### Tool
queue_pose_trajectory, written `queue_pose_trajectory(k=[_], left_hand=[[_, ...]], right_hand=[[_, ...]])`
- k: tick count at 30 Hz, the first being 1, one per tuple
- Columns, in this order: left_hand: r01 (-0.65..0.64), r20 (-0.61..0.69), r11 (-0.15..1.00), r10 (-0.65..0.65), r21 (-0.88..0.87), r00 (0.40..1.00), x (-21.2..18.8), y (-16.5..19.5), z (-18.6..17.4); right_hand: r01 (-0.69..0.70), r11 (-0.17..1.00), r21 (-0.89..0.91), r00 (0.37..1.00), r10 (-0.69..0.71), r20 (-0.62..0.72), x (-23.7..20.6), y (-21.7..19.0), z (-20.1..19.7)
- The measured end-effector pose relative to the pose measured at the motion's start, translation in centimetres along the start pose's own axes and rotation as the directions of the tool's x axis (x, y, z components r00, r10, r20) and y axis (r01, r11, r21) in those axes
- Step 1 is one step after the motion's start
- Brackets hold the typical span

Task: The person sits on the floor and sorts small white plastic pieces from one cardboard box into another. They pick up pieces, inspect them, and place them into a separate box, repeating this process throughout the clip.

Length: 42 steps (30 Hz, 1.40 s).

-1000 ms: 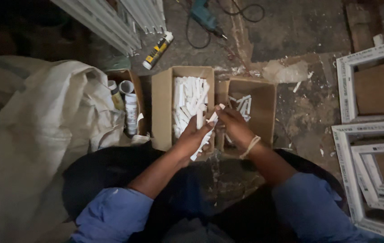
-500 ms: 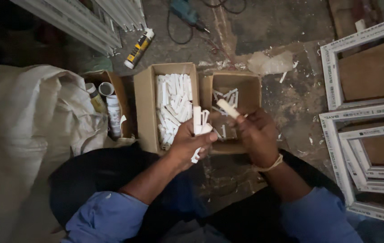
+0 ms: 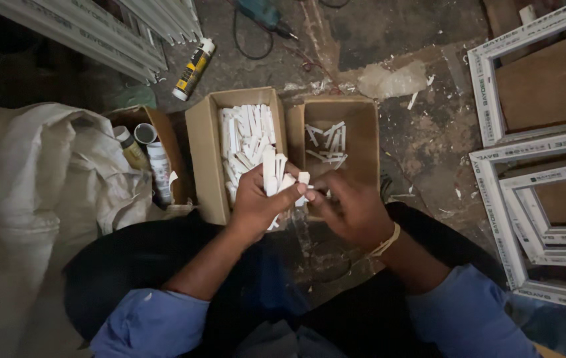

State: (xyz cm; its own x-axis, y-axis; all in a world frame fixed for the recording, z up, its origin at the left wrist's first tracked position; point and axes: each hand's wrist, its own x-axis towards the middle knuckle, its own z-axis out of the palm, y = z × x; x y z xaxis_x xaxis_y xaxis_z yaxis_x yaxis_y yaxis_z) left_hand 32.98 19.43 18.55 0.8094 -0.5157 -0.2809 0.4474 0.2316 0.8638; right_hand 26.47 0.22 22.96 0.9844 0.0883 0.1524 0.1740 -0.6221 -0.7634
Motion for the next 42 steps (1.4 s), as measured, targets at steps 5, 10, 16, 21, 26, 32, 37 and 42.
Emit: queue_pose_trajectory(k=[5,10,16,21,26,32,37,42], left_hand=[[-0.045,0.179,0.991,0.023,0.125,0.984,0.2,0.4,-0.4],[0.055,0.112,0.977,-0.080,0.205,0.990,-0.1,0.2,-0.1],[0.048,0.062,0.958,-0.068,0.281,0.996,0.2,-0.5,-0.2],[0.097,0.074,0.981,-0.111,0.168,0.991,0.7,-1.1,-1.0],[-0.062,0.205,0.981,0.023,0.184,0.978,0.6,-1.1,-1.5],[0.173,-0.045,0.980,-0.169,0.097,0.985,1.2,0.3,-1.0],[0.033,-0.291,0.984,-0.085,-0.178,0.953,2.6,1.8,-3.6],[-0.019,-0.122,0.964,-0.014,-0.266,0.992,2.2,0.6,-4.5]], right_hand=[[0.146,0.968,-0.205,0.984,-0.121,0.129,0.5,-0.9,-0.9],[0.166,0.966,-0.200,0.967,-0.120,0.223,0.5,-0.4,-1.3],[0.150,0.989,0.013,0.969,-0.150,0.197,-0.7,-0.7,-0.6],[0.096,0.995,0.033,0.977,-0.101,0.187,-0.8,-1.3,-0.8],[0.049,0.999,0.014,0.981,-0.051,0.185,-0.9,-1.4,-1.3],[0.128,0.992,-0.018,0.979,-0.123,0.161,-1.0,-0.9,-1.4],[0.119,0.985,-0.126,0.977,-0.138,-0.160,-1.0,-0.7,-2.9],[-0.020,0.946,-0.324,0.974,-0.054,-0.219,-0.3,-0.3,-5.0]])
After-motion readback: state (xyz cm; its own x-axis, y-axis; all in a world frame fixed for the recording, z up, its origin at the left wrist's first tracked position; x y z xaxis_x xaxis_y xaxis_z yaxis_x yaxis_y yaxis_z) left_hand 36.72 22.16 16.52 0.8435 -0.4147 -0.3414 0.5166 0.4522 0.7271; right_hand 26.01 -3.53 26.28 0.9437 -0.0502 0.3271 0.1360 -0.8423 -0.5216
